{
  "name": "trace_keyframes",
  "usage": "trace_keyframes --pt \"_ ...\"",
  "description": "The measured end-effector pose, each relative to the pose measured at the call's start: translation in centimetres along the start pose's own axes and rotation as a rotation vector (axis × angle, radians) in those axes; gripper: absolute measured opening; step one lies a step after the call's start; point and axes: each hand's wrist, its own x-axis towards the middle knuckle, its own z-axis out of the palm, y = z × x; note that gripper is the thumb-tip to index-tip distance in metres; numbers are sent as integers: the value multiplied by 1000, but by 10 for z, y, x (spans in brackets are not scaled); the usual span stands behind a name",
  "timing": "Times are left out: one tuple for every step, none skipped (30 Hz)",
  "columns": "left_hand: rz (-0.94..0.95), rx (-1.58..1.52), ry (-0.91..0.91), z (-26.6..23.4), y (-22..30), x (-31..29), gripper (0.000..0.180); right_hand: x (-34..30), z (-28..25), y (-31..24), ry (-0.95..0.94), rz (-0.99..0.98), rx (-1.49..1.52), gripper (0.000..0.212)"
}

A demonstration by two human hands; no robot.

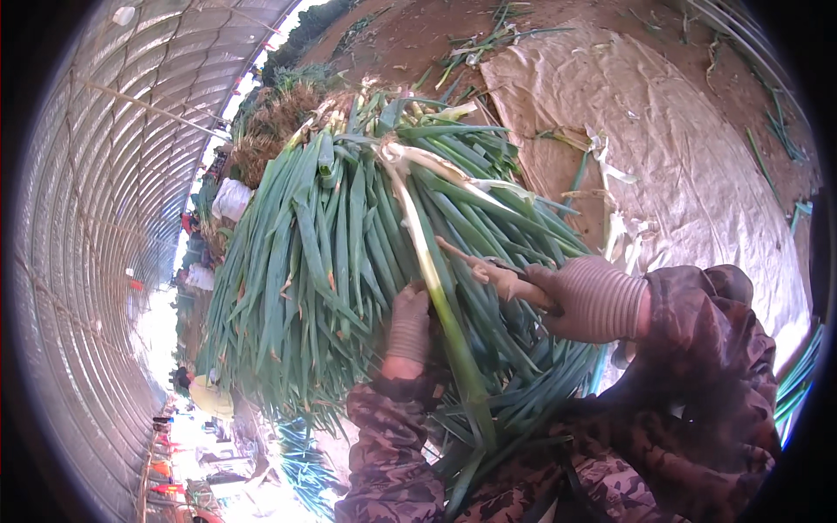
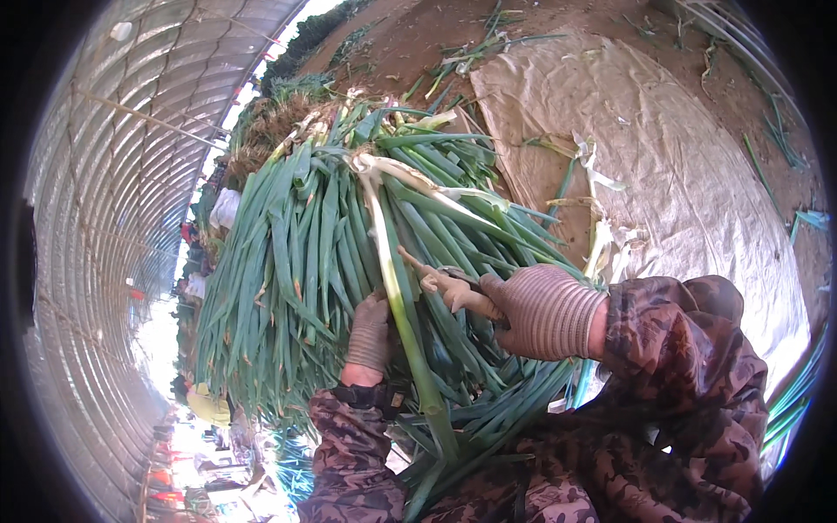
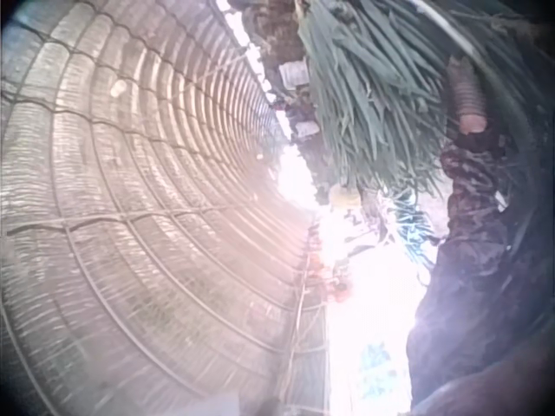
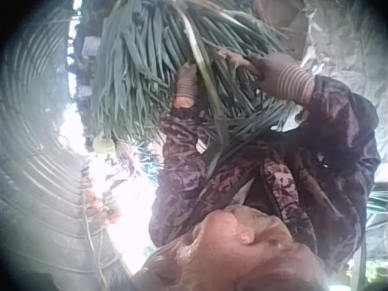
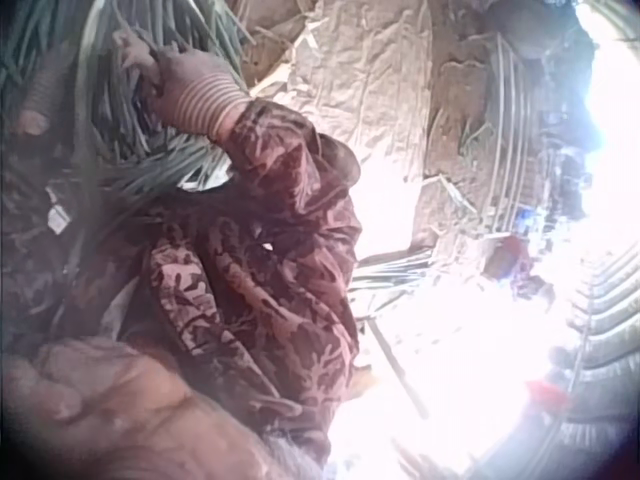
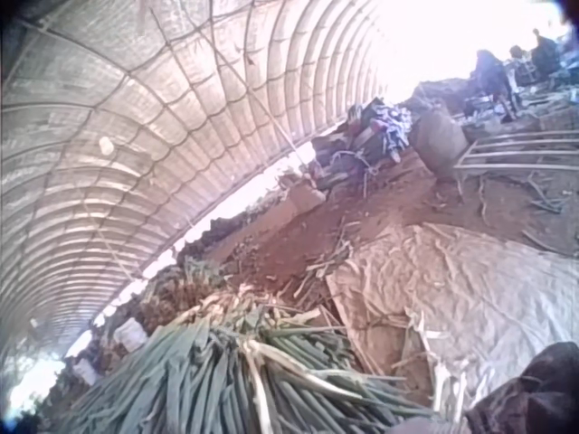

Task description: Picking up green onions from a pile, scraping the roots and outer layers to clean them, and sorting them into a separate pile.

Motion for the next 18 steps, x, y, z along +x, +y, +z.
trace_keyframes --pt "-1 -6 31 -3 -5 0 28 0 2 0 4 -12 -2 42" --pt "9 -29 32 1 -4 0 29 1 5 2 11 -15 -4 42" --pt "19 -53 34 6 -2 -1 29 3 6 3 5 -2 -9 42" --pt "29 -76 38 9 -1 -2 29 5 8 4 -1 11 -14 43" --pt "49 -24 54 10 3 -3 29 6 7 3 2 21 -23 43" --pt "68 28 71 10 5 -5 29 7 7 3 28 35 -9 44" --pt "87 80 90 10 6 -7 29 9 7 4 53 48 5 46" --pt "96 92 94 8 4 -6 29 12 7 5 75 60 19 47" --pt "104 104 99 5 -1 -1 30 17 9 6 107 57 17 48" --pt "114 116 104 2 -5 3 30 24 11 8 140 54 15 48" --pt "160 30 76 8 -5 3 35 29 13 10 167 61 16 49" --pt "183 154 86 12 -3 2 37 34 14 9 183 57 18 46" --pt "208 278 95 16 0 0 38 40 12 7 201 54 21 43" --pt "229 405 109 20 6 -5 40 46 12 5 215 45 28 40" --pt "309 530 164 23 4 -8 47 52 12 5 187 60 32 50" --pt "368 681 248 30 6 -13 45 52 10 4 185 66 36 49" --pt "428 833 338 37 12 -21 44 54 7 2 182 66 40 49" --pt "488 984 426 42 17 -25 43 55 5 1 180 68 43 48"
